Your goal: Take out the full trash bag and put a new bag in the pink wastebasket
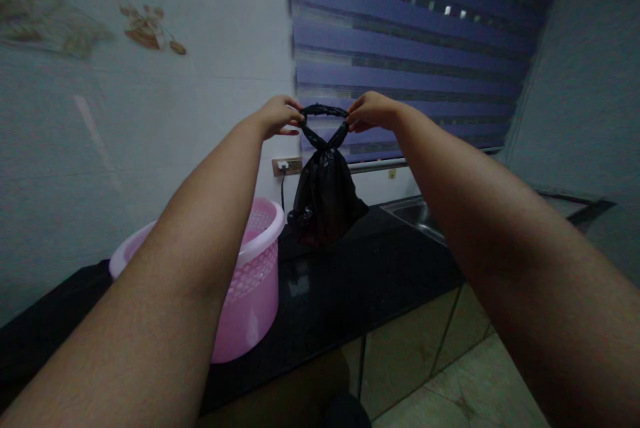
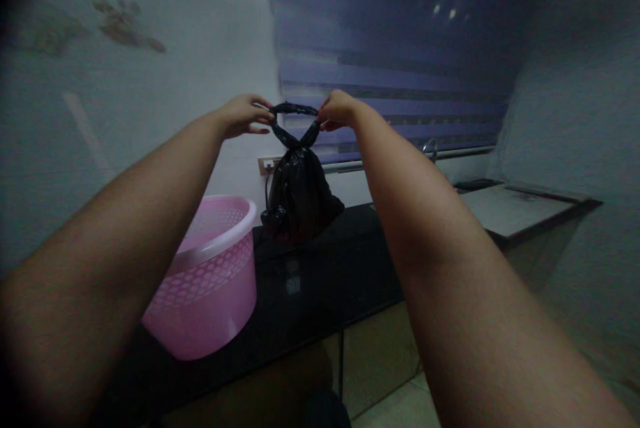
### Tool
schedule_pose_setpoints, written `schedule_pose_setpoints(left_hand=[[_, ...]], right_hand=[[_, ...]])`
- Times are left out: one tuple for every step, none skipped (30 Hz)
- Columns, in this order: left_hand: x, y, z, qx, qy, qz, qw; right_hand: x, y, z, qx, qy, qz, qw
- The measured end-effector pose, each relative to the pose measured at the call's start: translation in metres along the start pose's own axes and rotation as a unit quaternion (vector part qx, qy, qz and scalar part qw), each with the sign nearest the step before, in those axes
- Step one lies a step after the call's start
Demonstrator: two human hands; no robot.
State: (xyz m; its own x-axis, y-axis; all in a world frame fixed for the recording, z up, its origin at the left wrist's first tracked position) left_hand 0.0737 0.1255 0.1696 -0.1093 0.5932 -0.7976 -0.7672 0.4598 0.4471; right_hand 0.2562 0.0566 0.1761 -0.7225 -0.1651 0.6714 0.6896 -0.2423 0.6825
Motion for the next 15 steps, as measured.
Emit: schedule_pose_setpoints(left_hand=[[0.001, -0.001, 0.000, 0.004, 0.002, -0.001, 1.000], [0.002, -0.001, 0.001, 0.006, 0.005, -0.002, 1.000], [0.003, -0.002, 0.001, 0.009, 0.006, -0.003, 1.000], [0.004, -0.003, 0.001, 0.013, 0.008, -0.005, 1.000], [0.006, -0.004, 0.002, 0.018, 0.009, -0.007, 1.000], [0.007, -0.004, 0.002, 0.023, 0.011, -0.008, 1.000], [0.008, -0.005, 0.003, 0.029, 0.013, -0.009, 0.999], [0.010, -0.006, 0.004, 0.033, 0.015, -0.009, 0.999], [0.011, -0.007, 0.004, 0.036, 0.017, -0.008, 0.999], [0.012, -0.007, 0.005, 0.039, 0.019, -0.007, 0.999], [0.013, -0.007, 0.005, 0.041, 0.021, -0.005, 0.999], [0.014, -0.008, 0.005, 0.045, 0.022, -0.002, 0.999], [0.014, -0.009, 0.005, 0.049, 0.023, 0.001, 0.999], [0.015, -0.009, 0.005, 0.052, 0.024, 0.003, 0.998], [0.015, -0.010, 0.005, 0.055, 0.026, 0.005, 0.998]], right_hand=[[-0.001, 0.000, 0.000, 0.002, -0.001, -0.005, 1.000], [-0.002, -0.001, 0.000, 0.004, -0.003, -0.009, 1.000], [-0.003, -0.001, 0.001, 0.005, -0.004, -0.011, 1.000], [-0.004, -0.001, 0.001, 0.007, -0.006, -0.012, 1.000], [-0.005, -0.002, 0.002, 0.009, -0.006, -0.011, 1.000], [-0.007, -0.002, 0.003, 0.010, -0.009, -0.009, 1.000], [-0.008, -0.003, 0.003, 0.011, -0.012, -0.006, 1.000], [-0.010, -0.003, 0.004, 0.011, -0.016, -0.004, 1.000], [-0.011, -0.004, 0.004, 0.013, -0.019, -0.003, 1.000], [-0.013, -0.004, 0.005, 0.016, -0.020, -0.002, 1.000], [-0.014, -0.005, 0.006, 0.019, -0.019, -0.002, 1.000], [-0.014, -0.006, 0.006, 0.024, -0.017, -0.002, 1.000], [-0.015, -0.007, 0.007, 0.029, -0.014, -0.002, 0.999], [-0.015, -0.007, 0.007, 0.032, -0.012, 0.000, 0.999], [-0.016, -0.007, 0.007, 0.034, -0.012, 0.002, 0.999]])
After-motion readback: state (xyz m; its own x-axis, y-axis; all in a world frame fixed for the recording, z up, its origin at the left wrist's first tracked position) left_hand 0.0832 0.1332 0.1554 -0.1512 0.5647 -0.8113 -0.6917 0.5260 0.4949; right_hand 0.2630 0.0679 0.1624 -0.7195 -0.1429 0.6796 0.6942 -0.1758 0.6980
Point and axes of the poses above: each hand's wrist, its own z-axis towards the middle knuckle, its own y-axis out of the back of the hand, x = y × z, the point moved 8 cm from there along z, towards the middle knuckle, and after that the axes turned 15 degrees about x, right-handed, at the moved point
